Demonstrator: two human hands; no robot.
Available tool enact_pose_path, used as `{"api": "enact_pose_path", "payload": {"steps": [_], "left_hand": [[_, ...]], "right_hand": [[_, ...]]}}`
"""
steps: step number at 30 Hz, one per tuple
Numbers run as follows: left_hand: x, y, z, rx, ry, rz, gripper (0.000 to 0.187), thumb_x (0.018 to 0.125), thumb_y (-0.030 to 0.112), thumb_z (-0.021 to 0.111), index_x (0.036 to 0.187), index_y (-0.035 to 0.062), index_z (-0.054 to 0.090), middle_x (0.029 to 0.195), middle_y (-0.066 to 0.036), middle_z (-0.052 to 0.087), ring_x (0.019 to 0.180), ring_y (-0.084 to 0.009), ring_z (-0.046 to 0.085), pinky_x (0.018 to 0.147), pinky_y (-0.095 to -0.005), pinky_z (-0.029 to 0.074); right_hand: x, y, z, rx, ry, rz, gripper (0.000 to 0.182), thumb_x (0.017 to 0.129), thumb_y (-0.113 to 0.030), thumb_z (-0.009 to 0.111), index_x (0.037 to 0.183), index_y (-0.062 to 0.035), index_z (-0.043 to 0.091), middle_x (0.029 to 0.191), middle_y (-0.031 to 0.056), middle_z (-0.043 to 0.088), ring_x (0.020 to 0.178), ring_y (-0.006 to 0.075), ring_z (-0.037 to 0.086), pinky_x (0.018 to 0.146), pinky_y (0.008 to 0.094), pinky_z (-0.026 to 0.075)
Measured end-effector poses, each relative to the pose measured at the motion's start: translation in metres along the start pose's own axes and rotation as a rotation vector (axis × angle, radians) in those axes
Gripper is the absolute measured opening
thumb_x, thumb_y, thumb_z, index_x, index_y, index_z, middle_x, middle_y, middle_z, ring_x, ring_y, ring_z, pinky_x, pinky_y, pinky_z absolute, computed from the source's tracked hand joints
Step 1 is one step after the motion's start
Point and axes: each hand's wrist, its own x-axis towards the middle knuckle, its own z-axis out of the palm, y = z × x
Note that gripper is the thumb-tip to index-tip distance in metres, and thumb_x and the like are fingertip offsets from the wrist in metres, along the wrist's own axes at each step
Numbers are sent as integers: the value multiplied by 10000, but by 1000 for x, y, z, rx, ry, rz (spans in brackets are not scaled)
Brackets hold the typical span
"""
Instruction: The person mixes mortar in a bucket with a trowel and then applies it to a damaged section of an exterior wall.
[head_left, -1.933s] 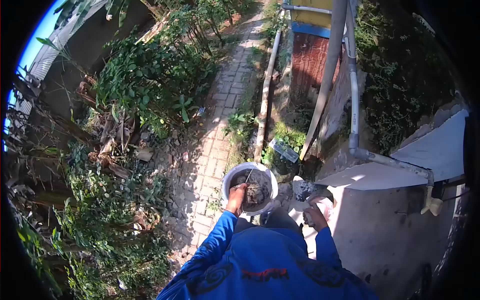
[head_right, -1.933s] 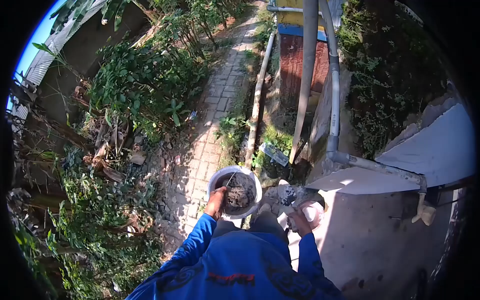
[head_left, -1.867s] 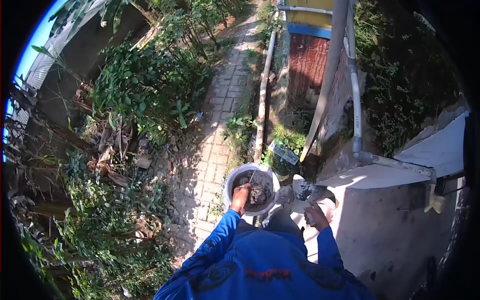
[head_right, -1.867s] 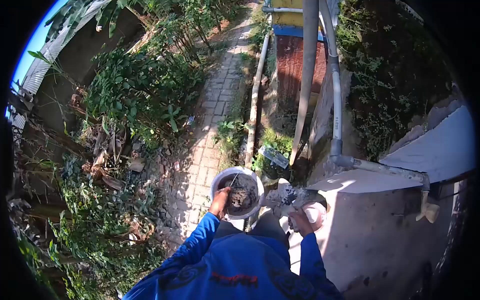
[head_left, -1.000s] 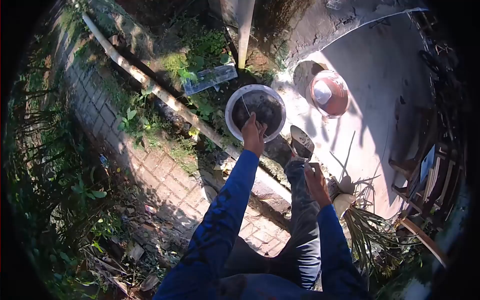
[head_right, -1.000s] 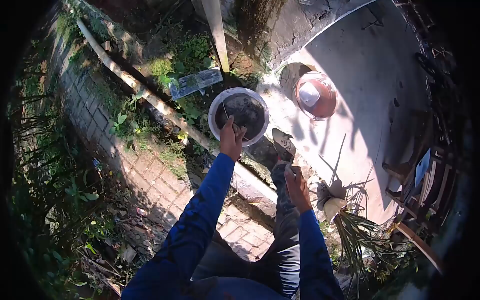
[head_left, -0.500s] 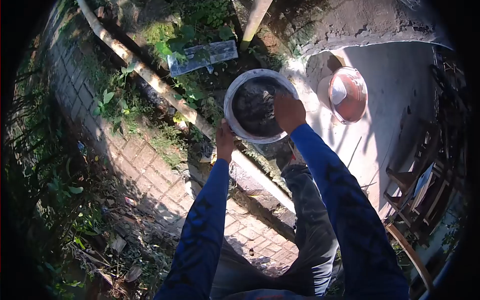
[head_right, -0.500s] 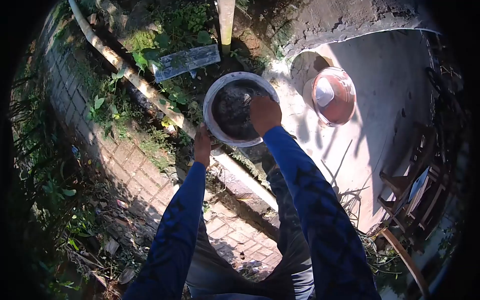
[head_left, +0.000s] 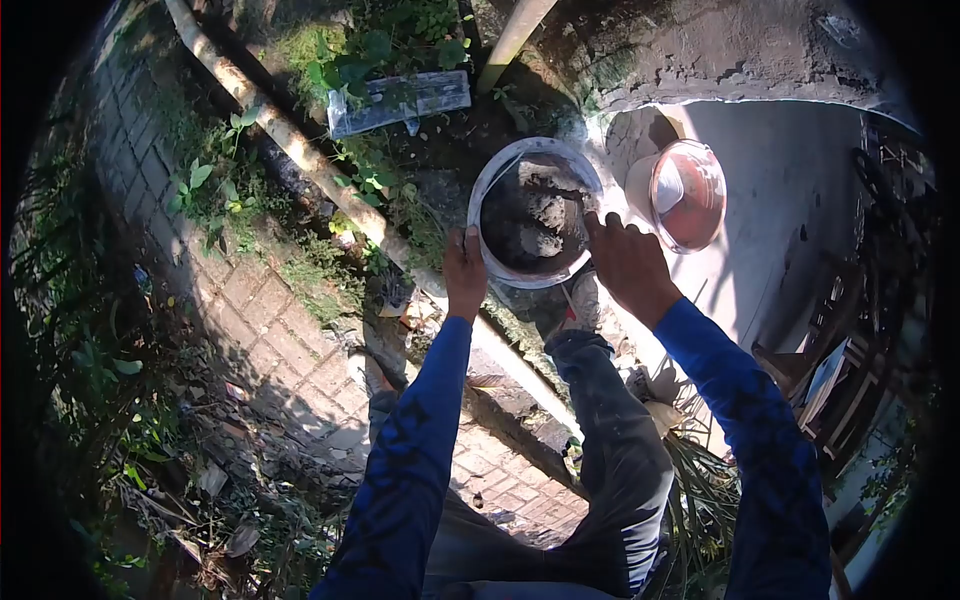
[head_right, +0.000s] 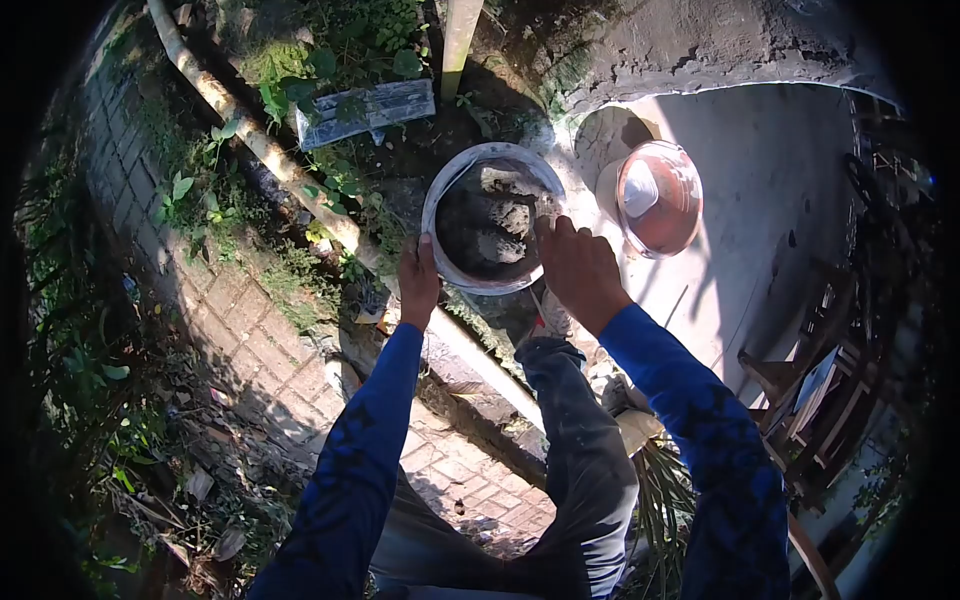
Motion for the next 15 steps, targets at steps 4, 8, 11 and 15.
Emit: {"api": "enact_pose_path", "payload": {"steps": [4, 8, 11, 15], "left_hand": [[-3, 23, 2, 18, -96, -104, 432, 1037, 371, 465, 1132, -42, 546, 896, -265, 645, 793, -398, 627, 736, -428, 481], [-14, 37, 10, 26, -44, -106, 419, 1042, 364, 467, 1084, -45, 551, 876, -209, 617, 813, -297, 574, 742, -382, 467], [-13, 39, 16, -53, 33, -66, 402, 1039, 348, 473, 1125, -30, 577, 885, -241, 663, 790, -319, 650, 721, -394, 485], [-7, 16, -4, -132, -38, -204, 392, 1046, 338, 469, 1111, -31, 584, 875, -194, 660, 786, -216, 603, 728, -348, 474]], "right_hand": [[70, 30, 38, -299, 102, -99, 201, 922, -199, 553, 1080, -79, 583, 840, 55, 544, 681, 193, 604, 511, 333, 456], [51, 35, 101, 116, 75, -79, 205, 916, -173, 551, 1058, -31, 591, 838, 108, 630, 768, 246, 663, 550, 358, 512], [36, 50, 153, 362, -66, -155, 380, 816, -118, 597, 1152, 59, 593, 890, 179, 650, 785, 276, 628, 602, 360, 526], [21, 44, 170, 16, 347, -652, 373, 824, -104, 594, 1147, 82, 589, 952, 220, 657, 830, 300, 644, 669, 376, 536]]}}
